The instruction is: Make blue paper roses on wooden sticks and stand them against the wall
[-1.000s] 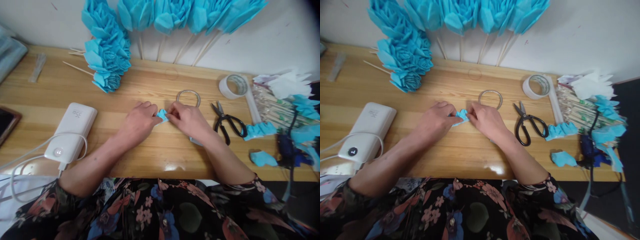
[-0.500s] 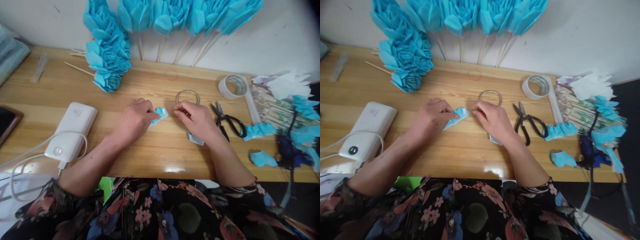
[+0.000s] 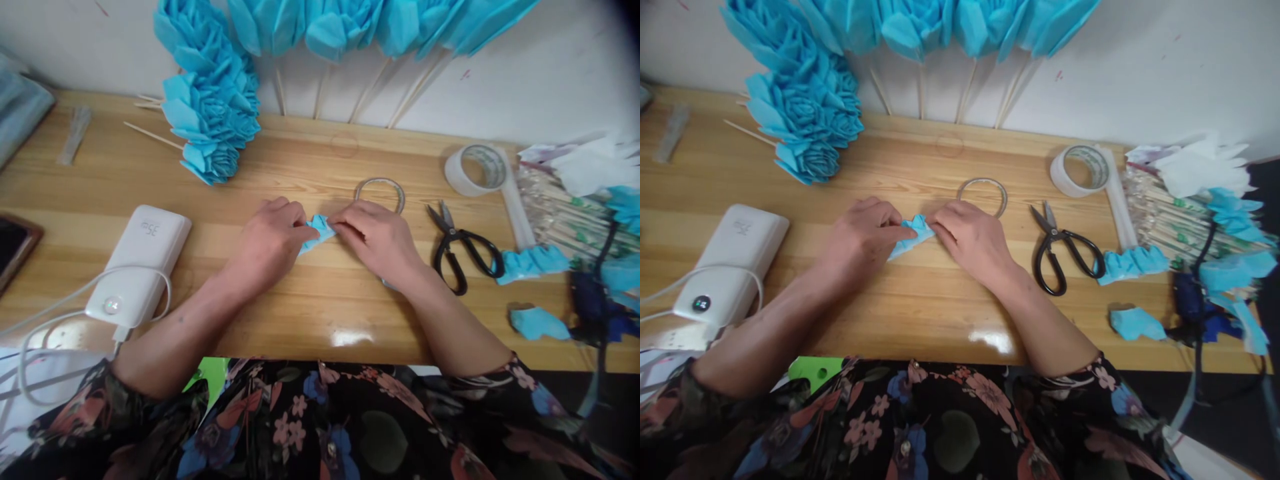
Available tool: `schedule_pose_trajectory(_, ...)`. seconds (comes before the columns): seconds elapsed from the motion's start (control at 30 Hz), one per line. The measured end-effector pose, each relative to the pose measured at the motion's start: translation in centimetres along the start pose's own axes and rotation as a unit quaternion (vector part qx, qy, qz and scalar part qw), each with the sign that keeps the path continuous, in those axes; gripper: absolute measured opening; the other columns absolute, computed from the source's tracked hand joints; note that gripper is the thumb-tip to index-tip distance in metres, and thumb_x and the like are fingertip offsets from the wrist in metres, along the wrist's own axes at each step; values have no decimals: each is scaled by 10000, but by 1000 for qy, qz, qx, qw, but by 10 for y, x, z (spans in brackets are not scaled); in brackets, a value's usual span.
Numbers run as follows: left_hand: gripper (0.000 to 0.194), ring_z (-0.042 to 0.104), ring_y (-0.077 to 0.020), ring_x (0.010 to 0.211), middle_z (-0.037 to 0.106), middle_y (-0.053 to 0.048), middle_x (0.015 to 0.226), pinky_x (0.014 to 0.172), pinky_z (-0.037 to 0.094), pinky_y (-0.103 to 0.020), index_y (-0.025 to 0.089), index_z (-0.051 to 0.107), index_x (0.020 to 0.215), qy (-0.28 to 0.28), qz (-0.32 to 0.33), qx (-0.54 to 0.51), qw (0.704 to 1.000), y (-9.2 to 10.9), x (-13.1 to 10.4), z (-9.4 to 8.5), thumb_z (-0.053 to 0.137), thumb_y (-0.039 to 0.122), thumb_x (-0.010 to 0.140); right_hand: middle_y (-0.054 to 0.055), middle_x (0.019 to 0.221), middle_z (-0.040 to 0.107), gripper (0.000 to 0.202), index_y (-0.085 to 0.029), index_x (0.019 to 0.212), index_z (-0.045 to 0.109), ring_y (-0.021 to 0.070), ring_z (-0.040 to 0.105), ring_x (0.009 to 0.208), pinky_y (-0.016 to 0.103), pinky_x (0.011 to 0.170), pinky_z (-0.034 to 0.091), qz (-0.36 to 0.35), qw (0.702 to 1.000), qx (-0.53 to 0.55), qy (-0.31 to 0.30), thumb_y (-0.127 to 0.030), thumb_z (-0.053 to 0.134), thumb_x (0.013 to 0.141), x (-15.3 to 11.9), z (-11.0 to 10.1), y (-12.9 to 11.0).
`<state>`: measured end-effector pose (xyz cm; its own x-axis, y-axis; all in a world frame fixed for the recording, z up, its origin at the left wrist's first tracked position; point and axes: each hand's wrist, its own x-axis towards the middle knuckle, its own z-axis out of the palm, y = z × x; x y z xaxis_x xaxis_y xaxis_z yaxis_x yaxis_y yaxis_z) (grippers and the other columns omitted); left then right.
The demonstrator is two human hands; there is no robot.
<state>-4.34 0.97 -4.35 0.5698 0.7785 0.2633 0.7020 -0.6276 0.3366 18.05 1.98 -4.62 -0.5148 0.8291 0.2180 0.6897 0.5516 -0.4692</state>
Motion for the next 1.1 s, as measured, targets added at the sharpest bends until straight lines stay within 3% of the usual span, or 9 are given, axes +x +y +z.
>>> schedule_pose_trajectory(0.3, 353, 505, -218, 843, 617, -79, 850, 734, 391, -377, 200, 763, 882, -56, -5, -19, 998, 2, 1, -1, 419, 188, 963, 77, 1001, 724, 178, -219, 1002, 722, 240, 670, 932, 331, 738, 463, 55, 996, -20, -73, -246, 548, 977, 0, -7, -6)
schedule_pose_trajectory(0.6, 350, 513, -220, 872, 623, -76, 875, 737, 380, -365, 195, 758, 903, -71, -9, -7, 997, 4, 0, 0, 417, 206, 982, 80, 1034, 739, 288, -226, 1104, 733, 229, 683, 949, 334, 763, 490, 44, 997, -4, -58, -239, 457, 1023, -4, -9, -5)
schedule_pose_trajectory(0.7, 335, 520, -210, 847, 622, -65, 854, 729, 379, -362, 210, 746, 868, -45, -17, -18, 999, 2, 1, -3, 432, 227, 984, 86, 1031, 729, 298, -226, 1136, 743, 239, 688, 955, 336, 747, 493, 49, 997, -23, -61, -231, 472, 1012, -4, -7, -5)
schedule_pose_trajectory(0.93, 325, 566, -220, 838, 652, -71, 879, 746, 409, -399, 235, 731, 891, 92, -78, -12, 993, -13, -1, -18, 422, 166, 964, 76, 1044, 747, 285, -235, 1101, 711, 237, 692, 986, 354, 779, 517, 33, 999, -4, -39, -220, 439, 1021, -5, -8, -6)
schedule_pose_trajectory(1.1, 319, 609, -222, 863, 680, -72, 895, 776, 424, -391, 205, 735, 974, 68, -78, -10, 995, -21, -4, -18, 425, 133, 957, 77, 1049, 751, 303, -272, 1124, 691, 256, 690, 1015, 402, 828, 539, 34, 999, -8, -26, -221, 409, 1023, -6, -14, -9)
